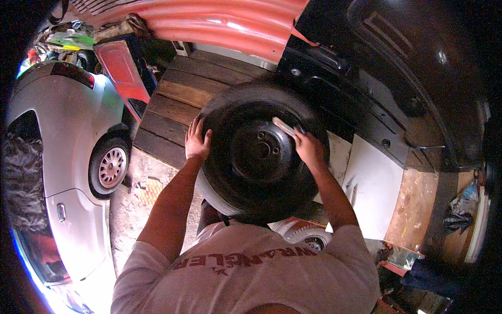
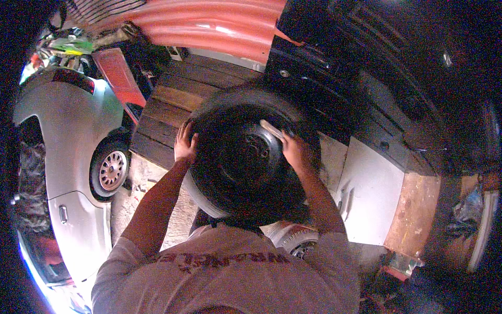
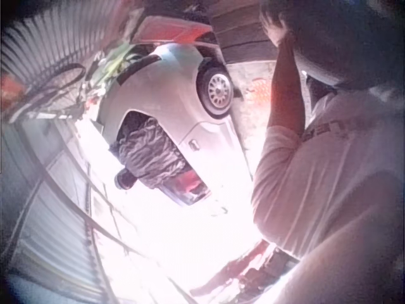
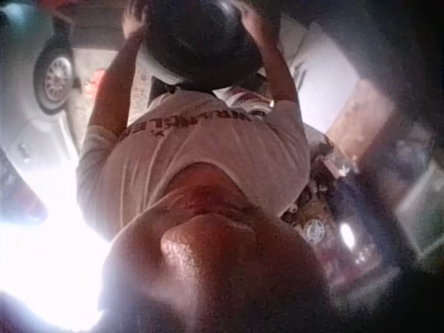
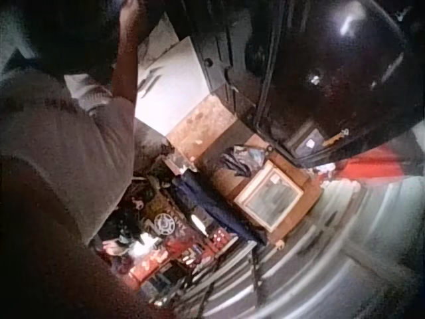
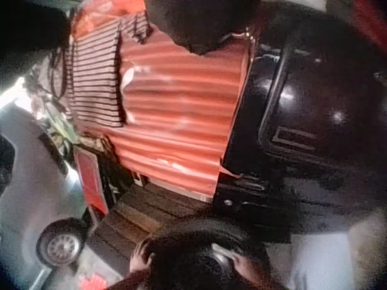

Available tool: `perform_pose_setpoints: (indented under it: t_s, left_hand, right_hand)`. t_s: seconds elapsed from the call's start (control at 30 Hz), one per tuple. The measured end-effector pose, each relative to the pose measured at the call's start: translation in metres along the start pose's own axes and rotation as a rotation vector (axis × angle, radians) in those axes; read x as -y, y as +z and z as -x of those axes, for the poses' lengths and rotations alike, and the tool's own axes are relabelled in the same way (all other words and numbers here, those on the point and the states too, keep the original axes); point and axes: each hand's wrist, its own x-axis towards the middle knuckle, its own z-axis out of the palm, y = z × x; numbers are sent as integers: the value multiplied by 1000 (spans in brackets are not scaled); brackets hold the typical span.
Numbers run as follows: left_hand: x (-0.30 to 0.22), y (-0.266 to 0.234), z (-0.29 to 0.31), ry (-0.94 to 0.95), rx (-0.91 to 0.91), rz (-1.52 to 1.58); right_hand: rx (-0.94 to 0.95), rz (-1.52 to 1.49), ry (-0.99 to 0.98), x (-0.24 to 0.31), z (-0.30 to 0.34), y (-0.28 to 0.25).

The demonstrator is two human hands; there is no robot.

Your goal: The person cleans a car tire using a wire brush and a metal scraper. They scrub the tire surface and scrape the inner rim area, then flip the tire over to continue cleaning the opposite side.

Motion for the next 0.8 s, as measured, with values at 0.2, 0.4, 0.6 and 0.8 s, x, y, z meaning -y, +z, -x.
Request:
perform_pose_setpoints:
  t_s: [0.2,0.4,0.6,0.8]
  left_hand:
    - [-6,-1,-5,19,-3,54]
    - [-3,-1,-3,3,19,28]
    - [-4,-2,-1,13,-4,-15]
    - [-13,-5,-7,7,14,24]
  right_hand:
    - [-79,42,-59,19,-29,33]
    - [-14,-9,0,-27,44,13]
    - [37,-8,147,1,45,-11]
    - [-16,32,109,12,3,26]
